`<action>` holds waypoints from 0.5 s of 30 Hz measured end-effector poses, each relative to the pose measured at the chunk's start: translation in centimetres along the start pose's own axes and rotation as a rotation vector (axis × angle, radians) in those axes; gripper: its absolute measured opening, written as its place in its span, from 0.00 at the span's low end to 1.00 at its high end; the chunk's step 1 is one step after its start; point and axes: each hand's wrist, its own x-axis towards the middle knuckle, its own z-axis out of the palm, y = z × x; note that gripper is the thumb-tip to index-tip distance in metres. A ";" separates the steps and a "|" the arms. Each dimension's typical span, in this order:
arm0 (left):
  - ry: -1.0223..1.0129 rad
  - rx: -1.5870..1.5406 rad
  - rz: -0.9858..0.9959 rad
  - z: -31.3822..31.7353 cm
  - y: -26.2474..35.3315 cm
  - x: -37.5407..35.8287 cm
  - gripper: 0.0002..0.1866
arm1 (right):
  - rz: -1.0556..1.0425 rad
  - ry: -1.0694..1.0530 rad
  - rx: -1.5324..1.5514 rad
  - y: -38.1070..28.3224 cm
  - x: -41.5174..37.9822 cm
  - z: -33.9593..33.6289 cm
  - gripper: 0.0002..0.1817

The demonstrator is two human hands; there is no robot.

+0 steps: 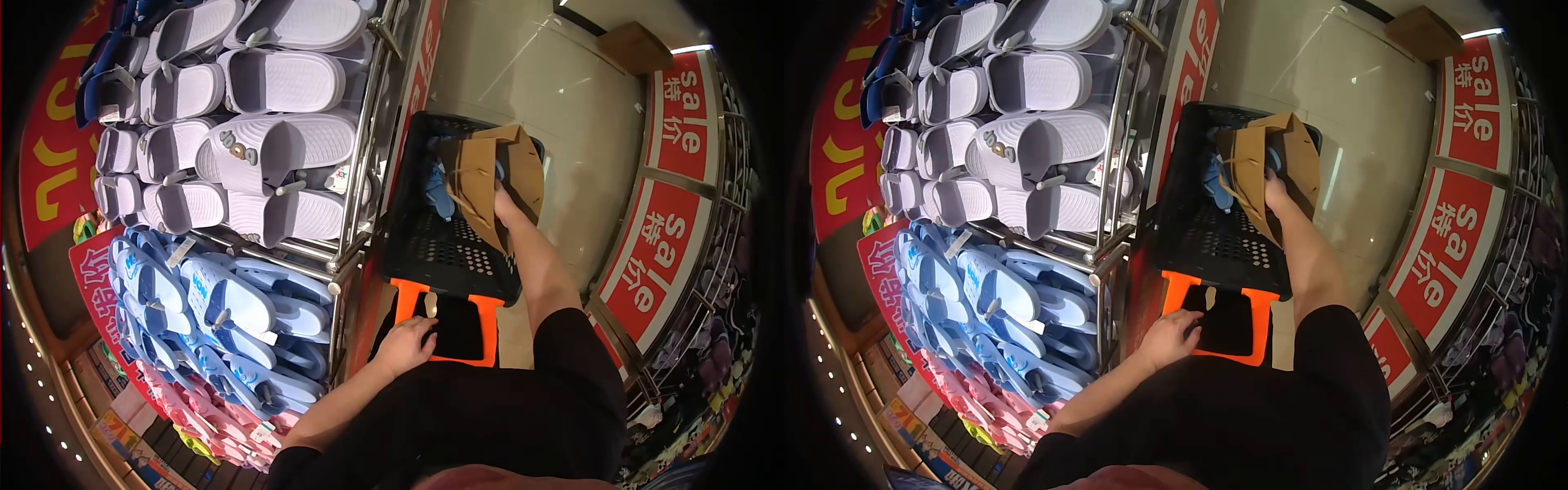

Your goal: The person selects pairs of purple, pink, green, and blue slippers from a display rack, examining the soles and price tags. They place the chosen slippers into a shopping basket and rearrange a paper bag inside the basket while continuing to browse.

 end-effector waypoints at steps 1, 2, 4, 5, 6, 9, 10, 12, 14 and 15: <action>0.000 0.003 0.002 0.0 0.0 0.0 0.16 | -0.072 0.038 -0.221 0.1 0.8 0.4 0.38; 0.006 0.009 -0.018 0.0 -0.3 0.0 0.16 | -0.050 0.035 -0.239 0.5 1.8 1.4 0.38; 0.001 0.017 0.000 0.2 -0.4 -0.1 0.16 | 0.056 0.007 -0.115 0.1 2.0 2.3 0.38; 0.020 0.003 0.011 0.2 -0.4 -0.1 0.16 | 0.096 -0.008 -0.059 0.0 2.0 2.6 0.38; 0.028 0.006 0.004 0.1 -0.5 0.0 0.16 | 0.126 -0.021 -0.012 0.1 2.1 2.7 0.39; 0.014 0.052 0.019 0.2 -0.5 -0.3 0.16 | 0.185 -0.077 0.099 0.5 2.3 2.8 0.39; 0.021 0.049 0.014 0.2 -0.6 -0.2 0.16 | 0.201 -0.096 0.129 0.5 2.2 2.6 0.40; 0.015 0.050 0.012 0.2 -0.5 -0.3 0.16 | 0.226 -0.127 0.175 0.6 1.7 2.2 0.40; 0.040 0.048 0.031 0.5 -0.6 -0.3 0.16 | 0.235 -0.134 0.185 0.1 1.1 1.9 0.40; 0.058 0.051 0.044 0.5 -0.7 -0.4 0.16 | 0.234 -0.124 0.179 -0.2 0.6 1.8 0.41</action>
